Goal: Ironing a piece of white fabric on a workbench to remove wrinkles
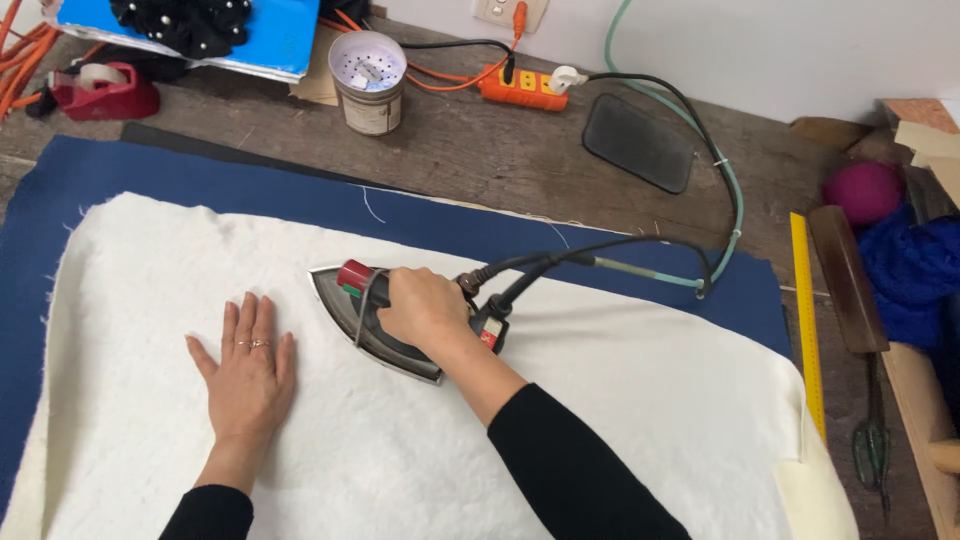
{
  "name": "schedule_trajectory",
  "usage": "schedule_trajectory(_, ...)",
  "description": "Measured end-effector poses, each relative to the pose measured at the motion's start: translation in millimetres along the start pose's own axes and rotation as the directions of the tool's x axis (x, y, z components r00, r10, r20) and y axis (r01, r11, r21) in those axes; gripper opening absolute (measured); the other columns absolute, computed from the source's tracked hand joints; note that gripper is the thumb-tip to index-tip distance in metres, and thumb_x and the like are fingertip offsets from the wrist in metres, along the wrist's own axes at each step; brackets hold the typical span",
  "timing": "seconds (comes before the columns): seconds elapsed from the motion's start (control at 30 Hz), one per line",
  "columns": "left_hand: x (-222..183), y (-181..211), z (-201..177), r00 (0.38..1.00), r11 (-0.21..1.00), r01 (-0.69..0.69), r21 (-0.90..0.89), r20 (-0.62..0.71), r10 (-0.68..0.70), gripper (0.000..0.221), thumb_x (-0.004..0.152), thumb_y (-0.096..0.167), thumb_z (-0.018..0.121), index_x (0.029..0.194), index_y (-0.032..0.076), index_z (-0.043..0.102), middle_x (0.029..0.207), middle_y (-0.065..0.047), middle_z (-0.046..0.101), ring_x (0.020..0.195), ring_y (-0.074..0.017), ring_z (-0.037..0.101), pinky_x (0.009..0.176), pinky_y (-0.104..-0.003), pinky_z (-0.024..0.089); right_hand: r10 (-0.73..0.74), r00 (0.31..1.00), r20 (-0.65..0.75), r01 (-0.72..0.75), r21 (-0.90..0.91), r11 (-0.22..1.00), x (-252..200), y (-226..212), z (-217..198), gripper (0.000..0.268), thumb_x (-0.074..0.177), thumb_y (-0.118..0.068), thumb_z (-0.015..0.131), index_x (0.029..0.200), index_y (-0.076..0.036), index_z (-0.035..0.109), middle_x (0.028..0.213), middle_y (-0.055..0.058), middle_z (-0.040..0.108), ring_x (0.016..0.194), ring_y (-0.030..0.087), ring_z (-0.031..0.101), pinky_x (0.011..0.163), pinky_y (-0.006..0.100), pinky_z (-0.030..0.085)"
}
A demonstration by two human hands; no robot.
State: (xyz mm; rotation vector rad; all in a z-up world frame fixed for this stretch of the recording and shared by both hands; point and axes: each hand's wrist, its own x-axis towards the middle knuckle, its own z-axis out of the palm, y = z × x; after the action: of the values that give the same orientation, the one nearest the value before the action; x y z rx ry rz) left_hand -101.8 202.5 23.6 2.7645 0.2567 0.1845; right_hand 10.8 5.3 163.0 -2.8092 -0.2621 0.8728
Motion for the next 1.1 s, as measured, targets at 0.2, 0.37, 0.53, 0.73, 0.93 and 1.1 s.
schedule_trajectory(0.2,-3,-6,7,0.994,0.994,0.102,0.029,-0.038,-0.101,0.052,0.104,0.034,0.027,0.153,0.015,0.027,0.158,-0.005,0.028,0.147,-0.0217,0.02,0.117,-0.063,0.012,-0.278,0.946,-0.168,0.297,0.097,0.95,18,-2,8,0.024,0.079,-0.022,0.066,0.073,0.001,0.066,0.053,0.011,0.059,0.044,0.022,0.058,0.047,0.035,0.051)
schedule_trajectory(0.37,-3,-9,9,0.995,0.997,0.08,0.013,-0.056,-0.079,0.052,0.104,0.032,0.028,0.152,0.013,0.03,0.157,-0.007,0.031,0.147,-0.0232,0.021,0.117,-0.063,0.011,-0.27,0.962,-0.031,0.271,0.163,0.948,15,-2,1,0.034,0.079,-0.024,0.065,0.091,0.007,0.068,0.069,0.018,0.065,0.061,0.032,0.067,0.058,0.047,0.055)
schedule_trajectory(0.53,-2,-9,7,0.996,0.997,0.081,0.003,-0.038,-0.081,0.052,0.103,0.031,0.031,0.152,0.012,0.03,0.157,-0.007,0.031,0.147,-0.0235,0.021,0.116,-0.064,0.009,-0.234,0.972,-0.013,0.233,0.146,0.961,14,-2,5,0.033,0.079,-0.023,0.066,0.093,0.006,0.068,0.074,0.018,0.067,0.065,0.032,0.068,0.06,0.048,0.055)
schedule_trajectory(0.73,-1,-10,6,0.997,0.997,0.079,0.022,-0.012,-0.079,0.053,0.103,0.033,0.031,0.151,0.013,0.031,0.158,-0.006,0.028,0.148,-0.0229,0.019,0.116,-0.063,0.008,-0.219,0.976,-0.016,0.219,0.111,0.969,2,12,17,0.027,0.078,-0.017,0.064,0.091,0.006,0.068,0.072,0.018,0.066,0.063,0.032,0.067,0.059,0.045,0.056)
schedule_trajectory(0.93,-1,-13,11,0.998,0.997,0.061,0.05,-0.03,-0.06,0.053,0.102,0.032,0.032,0.151,0.012,0.034,0.158,-0.006,0.03,0.148,-0.0241,0.02,0.115,-0.065,0.011,-0.226,0.974,-0.013,0.227,0.075,0.971,-23,50,18,0.02,0.079,-0.013,0.061,0.082,0.005,0.068,0.064,0.015,0.064,0.053,0.029,0.063,0.05,0.039,0.053)
schedule_trajectory(1.1,1,-19,16,0.998,0.998,0.044,0.05,-0.051,-0.041,0.052,0.101,0.032,0.034,0.15,0.013,0.036,0.157,-0.007,0.032,0.147,-0.0266,0.023,0.113,-0.068,0.013,-0.207,0.978,-0.006,0.207,0.044,0.977,-52,86,11,0.017,0.081,-0.011,0.062,0.076,0.004,0.066,0.056,0.014,0.059,0.045,0.023,0.055,0.046,0.033,0.05)
